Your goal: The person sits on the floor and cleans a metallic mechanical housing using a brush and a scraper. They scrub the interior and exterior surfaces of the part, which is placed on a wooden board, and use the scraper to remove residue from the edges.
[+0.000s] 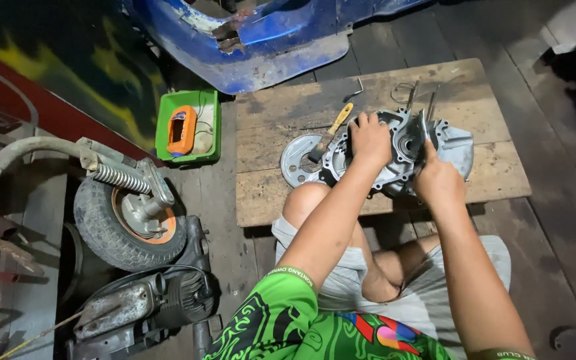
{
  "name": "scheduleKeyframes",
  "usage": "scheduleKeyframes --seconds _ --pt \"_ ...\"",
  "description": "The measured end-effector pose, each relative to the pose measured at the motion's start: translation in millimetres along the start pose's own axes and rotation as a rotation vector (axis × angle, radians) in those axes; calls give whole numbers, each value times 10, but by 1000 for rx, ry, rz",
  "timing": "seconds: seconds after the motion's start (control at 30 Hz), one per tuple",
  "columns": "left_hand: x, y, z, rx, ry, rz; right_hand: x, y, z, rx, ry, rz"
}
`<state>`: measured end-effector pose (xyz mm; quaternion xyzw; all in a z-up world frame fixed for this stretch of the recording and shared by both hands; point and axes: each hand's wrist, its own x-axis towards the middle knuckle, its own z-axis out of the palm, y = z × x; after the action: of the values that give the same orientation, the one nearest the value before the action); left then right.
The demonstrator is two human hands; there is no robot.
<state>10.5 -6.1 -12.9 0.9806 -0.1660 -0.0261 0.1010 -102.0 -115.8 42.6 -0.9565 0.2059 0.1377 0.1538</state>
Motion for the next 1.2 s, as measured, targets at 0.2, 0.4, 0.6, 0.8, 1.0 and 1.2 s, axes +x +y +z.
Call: scheduleKeyframes --seconds 0.2,0.4,0.6,0.8,1.0,1.2 --pt "-69 53 -40 67 2 -18 213 330 165 -7 -42 4" --pt "-125 74 -156 95 -22 -21 -125 210 -149 -26 -29 -25" --pt "-96 82 -206 66 -69 7 -271 188 -61 -63 -37 21" --pt "-83 70 -117 108 -21 -6 -171 234 141 -123 55 -47" --pt "-94 71 -95 100 14 -10 -100 173 104 -87 99 -130" --pt "-48 46 -53 113 -21 -9 14 225 167 -85 107 -151"
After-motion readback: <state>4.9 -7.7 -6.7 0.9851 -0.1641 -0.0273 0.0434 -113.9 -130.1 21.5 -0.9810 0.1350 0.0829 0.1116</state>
